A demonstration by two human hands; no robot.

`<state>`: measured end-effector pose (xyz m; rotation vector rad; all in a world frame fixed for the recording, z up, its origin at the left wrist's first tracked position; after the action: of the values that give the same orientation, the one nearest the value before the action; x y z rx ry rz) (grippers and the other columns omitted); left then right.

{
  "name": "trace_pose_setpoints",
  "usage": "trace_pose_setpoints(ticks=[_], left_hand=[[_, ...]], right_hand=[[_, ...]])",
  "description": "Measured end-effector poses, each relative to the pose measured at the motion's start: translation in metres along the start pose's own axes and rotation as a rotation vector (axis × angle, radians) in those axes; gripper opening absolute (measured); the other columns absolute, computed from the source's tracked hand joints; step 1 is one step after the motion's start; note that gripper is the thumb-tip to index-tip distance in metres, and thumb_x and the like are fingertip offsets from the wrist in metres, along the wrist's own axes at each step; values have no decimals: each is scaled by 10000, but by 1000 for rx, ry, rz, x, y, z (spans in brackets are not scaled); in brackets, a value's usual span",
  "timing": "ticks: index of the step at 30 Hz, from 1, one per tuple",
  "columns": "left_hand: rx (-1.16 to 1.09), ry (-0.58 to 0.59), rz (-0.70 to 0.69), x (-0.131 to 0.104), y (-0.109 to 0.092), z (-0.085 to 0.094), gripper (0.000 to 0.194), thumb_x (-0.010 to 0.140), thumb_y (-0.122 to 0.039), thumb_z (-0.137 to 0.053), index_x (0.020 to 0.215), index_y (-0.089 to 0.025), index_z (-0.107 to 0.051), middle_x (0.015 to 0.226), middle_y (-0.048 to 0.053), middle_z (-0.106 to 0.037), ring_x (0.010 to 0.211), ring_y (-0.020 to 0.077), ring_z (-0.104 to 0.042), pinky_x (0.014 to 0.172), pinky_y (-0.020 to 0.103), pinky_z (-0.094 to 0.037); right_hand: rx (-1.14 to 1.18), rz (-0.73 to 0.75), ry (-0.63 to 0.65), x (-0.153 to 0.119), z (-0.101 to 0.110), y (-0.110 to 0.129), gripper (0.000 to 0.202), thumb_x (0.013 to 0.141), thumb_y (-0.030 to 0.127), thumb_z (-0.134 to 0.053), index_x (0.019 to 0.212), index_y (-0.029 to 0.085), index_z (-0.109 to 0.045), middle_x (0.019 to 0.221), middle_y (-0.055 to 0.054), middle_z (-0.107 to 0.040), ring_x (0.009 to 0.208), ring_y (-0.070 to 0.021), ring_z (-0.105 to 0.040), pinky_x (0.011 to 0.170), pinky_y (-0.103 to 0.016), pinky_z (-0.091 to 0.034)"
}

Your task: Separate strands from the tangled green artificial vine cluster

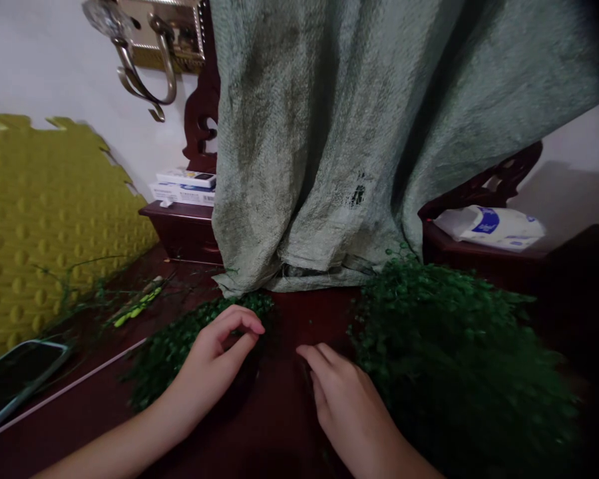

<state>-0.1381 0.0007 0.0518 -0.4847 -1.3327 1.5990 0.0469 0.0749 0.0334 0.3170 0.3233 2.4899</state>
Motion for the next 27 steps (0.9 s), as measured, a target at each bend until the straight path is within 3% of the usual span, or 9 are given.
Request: trace_pose_setpoints(ticks=[5, 13, 20, 27], left_hand=[[-12, 24, -21, -2, -1, -2, 150, 816, -288, -575, 701, -228, -652, 838, 29, -632, 817, 202, -612, 735, 275, -489], [48, 90, -98, -5, -2, -3, 157, 876, -226, -530, 760, -225, -636, 863, 22, -622, 837, 182, -615, 749, 262, -476], [161, 212, -265, -14, -6, -8, 173, 927, -149, -473, 858, -225, -612, 892, 19, -603, 829, 163, -601, 740, 252, -468], [46, 412, -365, -30, -12, -23, 131, 831, -82, -557, 874, -205, -569, 847, 10, -594, 767, 149, -583, 679, 229, -465]], right_hand=[[58, 28, -44, -1, 0, 1, 502, 804, -50, -435, 1184, 203, -642, 968, -52, -713, 805, -218, -725, 743, -322, -598], [236, 224, -118, -6, 3, 9, 420, 901, 16, -400, 1192, 216, -626, 995, -45, -714, 837, -205, -717, 762, -315, -590], [388, 311, -317, -9, 6, 12, 343, 952, 44, -404, 1178, 206, -604, 1046, -52, -718, 889, -166, -717, 813, -247, -583], [369, 579, -567, -12, 30, 30, 270, 1007, 94, -399, 988, 155, -661, 892, -58, -758, 813, -129, -741, 813, -164, -585]])
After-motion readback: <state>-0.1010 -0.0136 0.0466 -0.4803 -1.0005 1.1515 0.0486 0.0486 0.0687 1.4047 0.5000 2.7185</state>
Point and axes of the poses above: each hand's wrist, its own x-axis towards the middle knuckle, its own z-axis out of the back of the hand, y = z × x, the point moved 2 cm from there along x, towards the middle knuckle
